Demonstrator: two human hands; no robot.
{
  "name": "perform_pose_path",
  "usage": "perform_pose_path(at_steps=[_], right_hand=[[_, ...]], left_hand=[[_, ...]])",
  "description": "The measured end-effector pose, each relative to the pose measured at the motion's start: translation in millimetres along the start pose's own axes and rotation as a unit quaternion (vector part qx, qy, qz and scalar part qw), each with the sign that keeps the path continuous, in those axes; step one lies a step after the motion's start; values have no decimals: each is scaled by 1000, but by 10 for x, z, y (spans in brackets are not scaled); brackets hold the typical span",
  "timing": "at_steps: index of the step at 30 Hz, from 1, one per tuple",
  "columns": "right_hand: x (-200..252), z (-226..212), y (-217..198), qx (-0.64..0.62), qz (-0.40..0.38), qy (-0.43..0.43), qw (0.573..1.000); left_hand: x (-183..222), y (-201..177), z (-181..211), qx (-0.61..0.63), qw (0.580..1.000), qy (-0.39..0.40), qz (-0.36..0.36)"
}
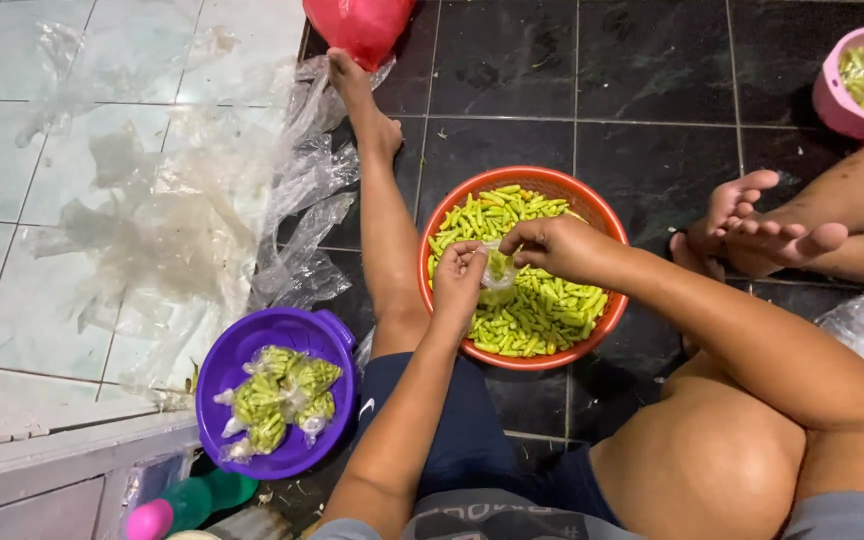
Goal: A person is sitting on the floor manually packing small green vegetables from a large red bowl into small plastic bags.
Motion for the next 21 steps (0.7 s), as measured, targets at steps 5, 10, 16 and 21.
perform_pose_path(at_steps=[5,10,16,21], right_hand=[[-35,124,131,27,16,-22,999],[-11,74,-19,0,145,-64,987],[74,972,619,261,-114,161,945],[237,1091,946,347,-228,200,888]], left_hand=[[32,136,227,7,1000,8,-17],[15,111,451,29,998,39,-37],[-110,-108,315,32,998,42,-39],[-84,-320,38,44,999,-7,-9]])
Point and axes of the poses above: each hand's wrist, its own x-axis away from the middle knuckle, its own y-axis out of the palm, z = x × y, the point moved 4 cm from there along -x, towards the middle knuckle, and after that the axes turned 1 degree about -y, right-handed, at the moved point
